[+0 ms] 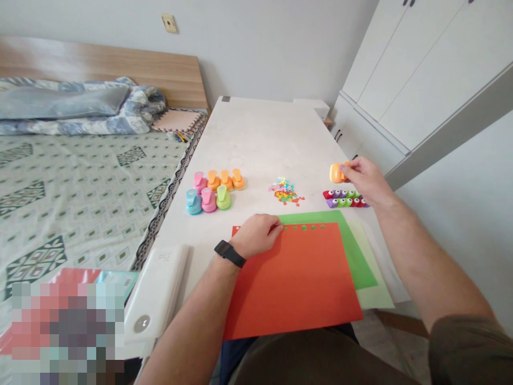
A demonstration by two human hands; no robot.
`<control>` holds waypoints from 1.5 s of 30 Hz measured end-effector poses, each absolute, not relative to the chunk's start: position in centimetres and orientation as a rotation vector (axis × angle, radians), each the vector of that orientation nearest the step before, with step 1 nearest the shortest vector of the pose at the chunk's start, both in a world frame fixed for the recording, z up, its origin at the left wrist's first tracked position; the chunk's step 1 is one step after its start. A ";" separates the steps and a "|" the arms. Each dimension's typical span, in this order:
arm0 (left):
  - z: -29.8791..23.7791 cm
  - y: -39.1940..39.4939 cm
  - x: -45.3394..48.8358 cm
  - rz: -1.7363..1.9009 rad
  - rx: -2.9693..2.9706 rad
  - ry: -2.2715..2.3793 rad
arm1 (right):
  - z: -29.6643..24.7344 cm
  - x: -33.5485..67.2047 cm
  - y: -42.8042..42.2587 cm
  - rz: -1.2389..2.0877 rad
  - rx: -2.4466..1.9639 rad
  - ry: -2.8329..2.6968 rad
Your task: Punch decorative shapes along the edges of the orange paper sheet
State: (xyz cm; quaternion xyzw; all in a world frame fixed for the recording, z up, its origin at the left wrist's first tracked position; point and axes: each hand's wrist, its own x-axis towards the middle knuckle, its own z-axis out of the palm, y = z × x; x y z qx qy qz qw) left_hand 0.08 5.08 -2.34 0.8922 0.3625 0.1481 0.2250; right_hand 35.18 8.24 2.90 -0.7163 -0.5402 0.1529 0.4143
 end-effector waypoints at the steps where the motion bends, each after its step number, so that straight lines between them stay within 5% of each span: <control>1: -2.3 5.1 0.1 0.411 2.457 1.002 | 2.9 34.4 7.3 0.590 -1.650 -1.328; 4: -2.2 5.2 0.0 0.427 2.440 1.009 | 2.7 32.5 4.8 0.976 -1.394 -1.236; 10: -1.9 5.5 -0.3 0.449 2.403 1.055 | 0.5 32.0 3.2 1.198 -1.276 -1.110; 45: -1.6 5.8 -0.3 0.426 2.398 1.123 | -0.9 31.8 1.9 1.288 -1.358 -1.312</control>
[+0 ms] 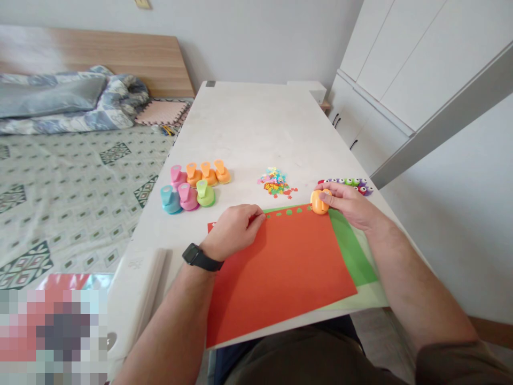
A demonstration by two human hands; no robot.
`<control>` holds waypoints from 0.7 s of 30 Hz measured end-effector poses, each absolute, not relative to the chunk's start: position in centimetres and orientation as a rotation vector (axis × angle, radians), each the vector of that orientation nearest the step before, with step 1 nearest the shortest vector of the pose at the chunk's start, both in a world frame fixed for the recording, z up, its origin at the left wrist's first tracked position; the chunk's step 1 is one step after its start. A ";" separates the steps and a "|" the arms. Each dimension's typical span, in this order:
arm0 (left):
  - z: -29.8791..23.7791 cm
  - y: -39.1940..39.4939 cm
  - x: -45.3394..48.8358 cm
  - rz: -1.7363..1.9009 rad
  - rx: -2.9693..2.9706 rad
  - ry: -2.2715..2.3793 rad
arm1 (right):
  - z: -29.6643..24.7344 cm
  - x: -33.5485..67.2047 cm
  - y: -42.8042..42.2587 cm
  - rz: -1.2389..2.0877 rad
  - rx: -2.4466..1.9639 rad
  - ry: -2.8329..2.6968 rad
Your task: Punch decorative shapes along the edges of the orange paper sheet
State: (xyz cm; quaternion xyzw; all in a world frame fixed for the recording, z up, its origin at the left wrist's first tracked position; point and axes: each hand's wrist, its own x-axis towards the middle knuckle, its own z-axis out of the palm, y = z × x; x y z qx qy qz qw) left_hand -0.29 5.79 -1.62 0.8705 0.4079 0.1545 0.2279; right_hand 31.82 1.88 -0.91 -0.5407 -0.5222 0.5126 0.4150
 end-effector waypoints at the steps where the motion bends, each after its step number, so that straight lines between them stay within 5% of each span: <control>1: -1.6 5.8 -0.3 0.425 2.399 1.124 | -0.9 31.8 1.9 1.295 -1.358 -1.312; 21: -1.8 5.8 -0.3 0.447 2.417 1.110 | -0.7 31.7 1.8 1.351 -1.342 -1.320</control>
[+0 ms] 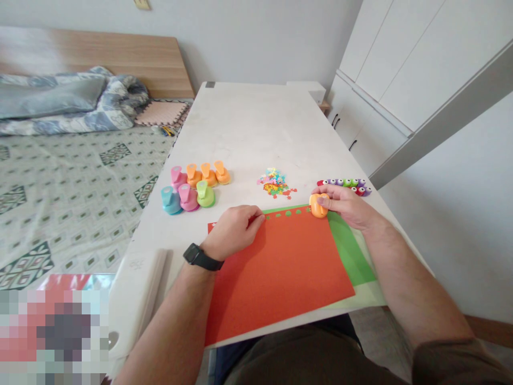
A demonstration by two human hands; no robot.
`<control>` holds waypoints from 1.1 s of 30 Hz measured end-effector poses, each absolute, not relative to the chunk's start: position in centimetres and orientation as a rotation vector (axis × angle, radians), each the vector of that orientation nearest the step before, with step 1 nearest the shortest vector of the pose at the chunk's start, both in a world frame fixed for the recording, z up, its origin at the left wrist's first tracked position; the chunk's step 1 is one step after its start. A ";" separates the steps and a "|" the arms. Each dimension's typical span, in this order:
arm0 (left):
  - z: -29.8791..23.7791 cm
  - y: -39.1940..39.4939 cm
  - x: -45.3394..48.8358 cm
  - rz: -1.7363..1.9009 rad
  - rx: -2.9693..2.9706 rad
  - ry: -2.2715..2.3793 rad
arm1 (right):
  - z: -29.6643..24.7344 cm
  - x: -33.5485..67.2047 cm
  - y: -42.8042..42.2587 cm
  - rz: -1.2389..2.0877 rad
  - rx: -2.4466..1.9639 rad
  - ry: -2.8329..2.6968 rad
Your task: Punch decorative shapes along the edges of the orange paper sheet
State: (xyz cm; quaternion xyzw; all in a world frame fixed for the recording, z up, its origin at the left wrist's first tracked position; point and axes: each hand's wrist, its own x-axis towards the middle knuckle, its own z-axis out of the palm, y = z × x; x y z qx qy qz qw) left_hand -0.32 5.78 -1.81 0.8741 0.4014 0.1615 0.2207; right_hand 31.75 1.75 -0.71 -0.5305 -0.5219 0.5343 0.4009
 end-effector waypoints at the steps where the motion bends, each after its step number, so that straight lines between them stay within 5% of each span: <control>1: -1.8 5.8 -0.3 0.444 2.416 1.109 | -0.7 31.7 1.7 1.353 -1.339 -1.314; 33: -1.9 5.8 -0.3 0.421 2.438 1.107 | -1.1 31.4 1.9 1.333 -1.373 -1.306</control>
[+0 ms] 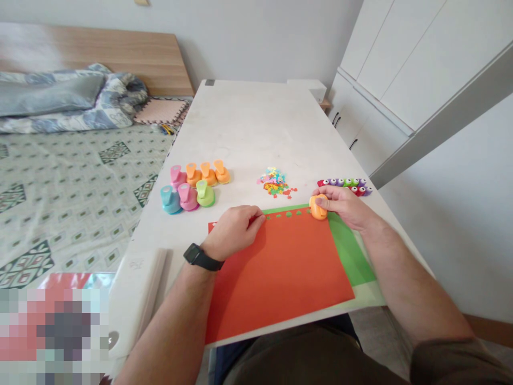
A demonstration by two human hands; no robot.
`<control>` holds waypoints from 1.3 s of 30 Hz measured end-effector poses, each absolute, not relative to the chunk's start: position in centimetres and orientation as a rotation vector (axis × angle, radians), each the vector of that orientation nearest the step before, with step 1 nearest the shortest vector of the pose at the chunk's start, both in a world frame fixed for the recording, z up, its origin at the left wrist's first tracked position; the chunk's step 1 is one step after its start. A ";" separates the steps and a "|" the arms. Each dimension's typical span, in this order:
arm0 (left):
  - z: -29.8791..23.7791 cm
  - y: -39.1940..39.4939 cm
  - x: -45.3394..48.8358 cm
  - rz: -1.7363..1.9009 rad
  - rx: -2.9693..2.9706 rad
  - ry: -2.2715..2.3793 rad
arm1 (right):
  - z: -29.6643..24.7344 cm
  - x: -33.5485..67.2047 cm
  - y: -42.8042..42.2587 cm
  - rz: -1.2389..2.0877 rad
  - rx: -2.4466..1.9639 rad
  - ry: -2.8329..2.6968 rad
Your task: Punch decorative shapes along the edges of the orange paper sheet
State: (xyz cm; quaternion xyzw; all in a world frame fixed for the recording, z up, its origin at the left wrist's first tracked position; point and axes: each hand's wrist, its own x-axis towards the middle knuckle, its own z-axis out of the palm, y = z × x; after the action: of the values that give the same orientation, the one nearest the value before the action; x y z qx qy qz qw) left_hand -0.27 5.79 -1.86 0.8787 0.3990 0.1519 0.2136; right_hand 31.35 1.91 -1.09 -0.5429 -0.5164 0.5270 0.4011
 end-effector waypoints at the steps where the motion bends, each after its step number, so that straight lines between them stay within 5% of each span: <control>1: -1.9 5.8 -0.3 0.425 2.438 1.108 | -1.1 31.3 1.9 1.330 -1.373 -1.308; 39: -2.2 5.7 -0.2 0.382 2.409 1.101 | -2.0 31.3 2.3 1.324 -1.414 -1.227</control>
State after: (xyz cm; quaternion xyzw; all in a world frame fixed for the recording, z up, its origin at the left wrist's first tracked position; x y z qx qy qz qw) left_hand -0.15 5.74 -2.17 0.8759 0.4002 0.1390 0.2309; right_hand 31.34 2.29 -2.02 -0.5620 -0.4877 0.5262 0.4116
